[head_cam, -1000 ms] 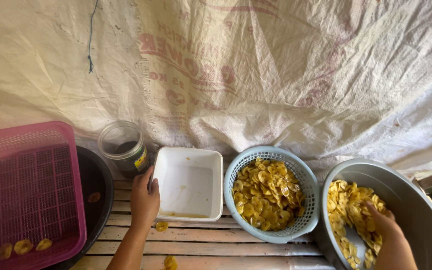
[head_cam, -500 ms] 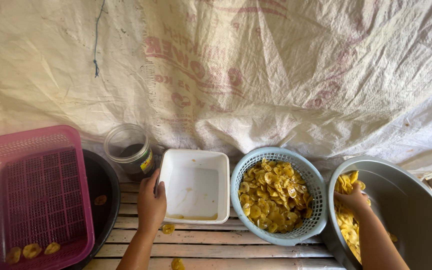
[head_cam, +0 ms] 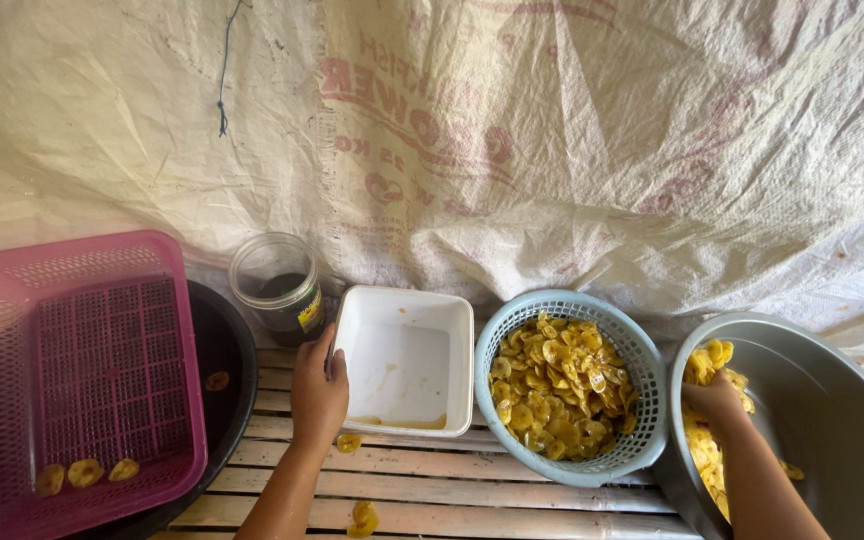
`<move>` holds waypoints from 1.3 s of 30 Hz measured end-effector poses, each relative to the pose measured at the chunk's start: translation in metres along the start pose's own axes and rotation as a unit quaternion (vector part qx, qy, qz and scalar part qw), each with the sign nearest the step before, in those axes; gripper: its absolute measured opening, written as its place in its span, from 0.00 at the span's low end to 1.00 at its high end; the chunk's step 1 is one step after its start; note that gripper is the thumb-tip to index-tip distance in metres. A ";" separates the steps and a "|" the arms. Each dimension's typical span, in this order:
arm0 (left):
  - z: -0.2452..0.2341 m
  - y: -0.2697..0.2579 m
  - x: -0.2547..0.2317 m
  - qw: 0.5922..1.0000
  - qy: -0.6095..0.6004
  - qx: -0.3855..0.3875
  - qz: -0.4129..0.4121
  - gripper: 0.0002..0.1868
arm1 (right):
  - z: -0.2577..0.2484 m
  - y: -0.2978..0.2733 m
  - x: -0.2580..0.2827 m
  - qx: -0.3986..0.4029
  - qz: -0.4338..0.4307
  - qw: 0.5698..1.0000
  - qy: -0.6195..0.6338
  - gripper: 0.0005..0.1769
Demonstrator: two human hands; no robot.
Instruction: The person sorts dried fruit slices into containers by hand and using a small scoop to transfer liquid between jars.
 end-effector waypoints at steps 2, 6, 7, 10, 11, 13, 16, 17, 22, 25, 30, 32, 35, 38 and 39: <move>0.002 0.000 0.002 1.000 0.008 0.000 -0.003 0.22 | 0.000 0.002 -0.004 0.015 0.048 0.998 0.033 0.43; 0.003 0.001 0.005 1.000 0.014 -0.003 0.002 0.22 | -0.005 -0.004 -0.014 0.048 0.077 0.987 0.135 0.31; 0.004 0.002 0.005 1.000 0.015 -0.004 0.008 0.22 | -0.011 -0.005 -0.015 0.059 0.071 0.981 0.170 0.29; 0.004 0.003 0.008 1.000 0.024 -0.004 0.016 0.23 | -0.031 -0.007 -0.021 0.083 0.068 0.957 0.268 0.22; 0.005 0.003 0.009 0.999 0.029 -0.002 0.015 0.23 | -0.037 -0.007 -0.021 0.089 0.069 0.948 0.298 0.20; 0.007 0.003 0.011 0.999 0.029 -0.002 0.013 0.22 | -0.046 -0.011 -0.025 0.082 0.068 0.942 0.319 0.19; 0.008 0.003 0.014 1.000 0.018 -0.007 0.018 0.22 | -0.057 -0.017 -0.029 0.075 0.065 0.936 0.337 0.19; 0.009 0.003 0.014 1.000 0.017 -0.009 0.022 0.22 | -0.059 -0.018 -0.030 0.074 0.063 0.935 0.340 0.20; 0.012 0.005 0.019 1.000 -0.004 -0.004 -0.003 0.22 | -0.066 -0.024 -0.032 0.077 0.071 0.940 0.325 0.21; 0.016 0.001 0.017 1.000 -0.015 0.000 -0.014 0.23 | -0.071 -0.028 -0.034 0.071 0.074 0.948 0.300 0.22; 0.020 -0.002 0.010 1.000 0.014 -0.001 -0.020 0.23 | -0.073 -0.019 -0.004 0.079 0.081 0.956 0.272 0.23; 0.019 -0.002 0.008 1.000 0.009 -0.005 -0.025 0.23 | -0.069 -0.010 0.020 0.081 0.091 0.956 0.266 0.23; 0.022 -0.001 0.008 1.000 0.002 -0.008 -0.030 0.23 | -0.042 -0.031 0.092 0.174 0.030 0.931 0.319 0.26; 0.019 -0.005 0.008 0.999 -0.016 -0.042 0.016 0.22 | -0.005 -0.098 0.187 0.251 -0.072 0.902 0.343 0.36; 0.017 -0.001 0.004 0.997 -0.028 -0.064 0.044 0.22 | 0.020 -0.127 0.221 0.302 -0.105 0.883 0.345 0.38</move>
Point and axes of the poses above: each hand's wrist, its own y-axis towards the middle knuckle, its own z-axis out of the palm, x = y × z, the point moved 9 cm from there along y, towards the middle knuckle, and after that the axes turned 9 degrees about -x, right-handed, at the moved point
